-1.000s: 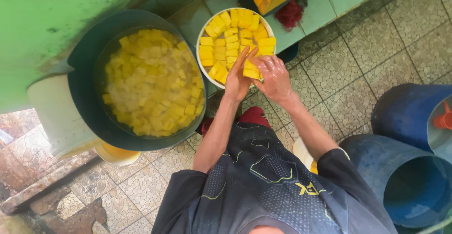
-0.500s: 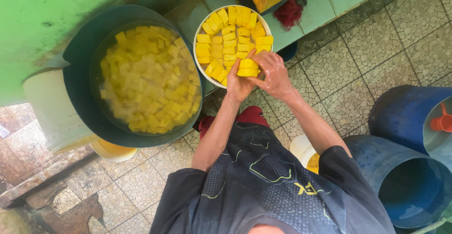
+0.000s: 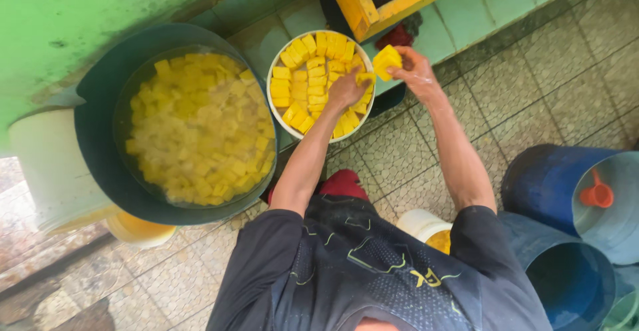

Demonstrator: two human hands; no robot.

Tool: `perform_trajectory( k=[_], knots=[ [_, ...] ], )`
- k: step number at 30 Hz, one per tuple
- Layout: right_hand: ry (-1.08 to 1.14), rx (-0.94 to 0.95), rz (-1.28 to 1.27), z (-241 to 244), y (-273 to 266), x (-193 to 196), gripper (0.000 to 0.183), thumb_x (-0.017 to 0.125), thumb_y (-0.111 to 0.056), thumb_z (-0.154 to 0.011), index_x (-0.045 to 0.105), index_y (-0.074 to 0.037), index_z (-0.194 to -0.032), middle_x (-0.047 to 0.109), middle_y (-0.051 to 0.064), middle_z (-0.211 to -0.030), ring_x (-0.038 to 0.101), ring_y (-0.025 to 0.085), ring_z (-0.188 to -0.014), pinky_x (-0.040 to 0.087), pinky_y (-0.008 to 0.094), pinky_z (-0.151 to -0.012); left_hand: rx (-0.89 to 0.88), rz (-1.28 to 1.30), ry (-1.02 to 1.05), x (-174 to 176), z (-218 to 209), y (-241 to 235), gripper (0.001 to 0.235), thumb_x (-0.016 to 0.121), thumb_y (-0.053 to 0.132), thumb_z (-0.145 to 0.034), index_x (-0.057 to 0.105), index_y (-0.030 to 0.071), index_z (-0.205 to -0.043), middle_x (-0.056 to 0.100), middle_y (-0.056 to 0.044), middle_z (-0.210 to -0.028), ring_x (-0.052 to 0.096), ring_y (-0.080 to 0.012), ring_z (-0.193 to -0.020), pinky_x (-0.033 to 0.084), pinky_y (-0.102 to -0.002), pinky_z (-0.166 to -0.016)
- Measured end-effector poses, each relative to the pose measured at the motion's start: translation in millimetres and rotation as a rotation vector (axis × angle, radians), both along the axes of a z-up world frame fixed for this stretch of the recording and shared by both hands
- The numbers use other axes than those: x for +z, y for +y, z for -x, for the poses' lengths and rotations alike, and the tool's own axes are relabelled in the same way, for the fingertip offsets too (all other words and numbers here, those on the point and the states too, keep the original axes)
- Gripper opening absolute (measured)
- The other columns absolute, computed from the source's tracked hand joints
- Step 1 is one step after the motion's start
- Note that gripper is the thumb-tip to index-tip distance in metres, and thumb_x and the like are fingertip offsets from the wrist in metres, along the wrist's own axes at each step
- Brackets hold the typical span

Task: The person repeatedly scoops yellow cubed fruit from a large green basin filled with water and transfers the cubes by hand into a white bucket. The process continues throughout the clip with no other tools used.

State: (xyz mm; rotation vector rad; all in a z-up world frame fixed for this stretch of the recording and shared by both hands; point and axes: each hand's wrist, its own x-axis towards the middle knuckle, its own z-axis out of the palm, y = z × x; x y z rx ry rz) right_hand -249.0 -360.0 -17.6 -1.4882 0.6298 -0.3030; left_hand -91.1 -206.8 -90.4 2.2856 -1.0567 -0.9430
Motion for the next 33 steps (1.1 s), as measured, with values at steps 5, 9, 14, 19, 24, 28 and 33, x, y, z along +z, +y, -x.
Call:
perform_trajectory(
  k=[5, 9, 14, 19, 24, 28, 33],
  knots=[
    [0.044, 0.146, 0.018, -30, -12, -31, 0.056, 0.08, -0.011, -0.088, 0.057, -0.001, -0.138, 0.071, 0.005, -0.105, 0.065, 0.01, -0.088, 0.054, 0.026, -0.072, -0.132, -0.048, 0.008, -13, 3, 14, 0.063, 0.059, 0.057, -0.091, 0.054, 0.024, -0.144, 0.073, -0.02, -0.118, 0.068, -0.0397, -0.11, 0.053, -0.053, -0.093],
    [0.25, 0.265, 0.278, -42, -8, -41, 0.059, 0.084, -0.02, -0.086, 0.062, -0.004, -0.138, 0.064, 0.009, -0.084, 0.056, 0.011, -0.071, 0.046, 0.031, -0.062, -0.122, -0.03, 0.036, -5, 15, 38, 0.061, 0.057, 0.055, -0.093, 0.05, 0.03, -0.147, 0.073, -0.02, -0.113, 0.069, -0.0406, -0.105, 0.053, -0.053, -0.091],
    [0.317, 0.355, 0.531, -62, -4, -26, 0.06, 0.083, -0.02, -0.078, 0.063, -0.01, -0.133, 0.069, 0.008, -0.096, 0.065, 0.021, -0.075, 0.053, 0.037, -0.069, -0.156, -0.039, 0.019, 8, 13, 39, 0.061, 0.056, 0.054, -0.094, 0.046, 0.031, -0.15, 0.073, -0.023, -0.111, 0.069, -0.0414, -0.105, 0.053, -0.053, -0.091],
    [0.262, 0.531, 0.908, -65, 11, -12, 0.057, 0.074, -0.013, -0.078, 0.062, -0.011, -0.134, 0.063, 0.014, -0.128, 0.064, 0.035, -0.112, 0.054, 0.045, -0.087, -0.152, -0.036, 0.032, 11, 8, 41, 0.065, 0.056, 0.053, -0.093, 0.043, 0.031, -0.152, 0.072, -0.024, -0.11, 0.069, -0.0422, -0.103, 0.053, -0.053, -0.089],
    [0.215, 0.488, 1.175, -52, 29, 4, 0.053, 0.065, -0.008, -0.085, 0.06, -0.006, -0.138, 0.059, 0.017, -0.139, 0.062, 0.038, -0.12, 0.054, 0.046, -0.093, -0.011, 0.037, 0.069, 41, 20, 77, 0.067, 0.061, 0.055, -0.093, 0.044, 0.026, -0.151, 0.073, -0.022, -0.106, 0.069, -0.0413, -0.098, 0.054, -0.052, -0.085],
    [0.158, 0.324, 1.355, -58, 71, 22, 0.041, 0.063, 0.001, -0.091, 0.065, -0.004, -0.132, 0.062, 0.015, -0.135, 0.065, 0.037, -0.114, 0.057, 0.045, -0.092, 0.268, 0.222, 0.264, 58, 27, 168, 0.053, 0.061, 0.045, -0.097, 0.054, 0.021, -0.143, 0.078, -0.012, -0.09, 0.075, -0.0285, -0.084, 0.058, -0.043, -0.078],
    [0.106, 0.078, 0.642, -70, 181, 38, 0.026, 0.06, 0.003, -0.099, 0.065, -0.006, -0.123, 0.064, 0.01, -0.119, 0.064, 0.02, -0.097, 0.062, 0.035, -0.083, 0.601, 0.378, -0.376, 18, -8, 338, 0.012, 0.063, 0.024, -0.097, 0.069, 0.018, -0.106, 0.078, -0.01, -0.118, 0.074, -0.0274, -0.091, 0.059, -0.038, -0.077]
  ],
)
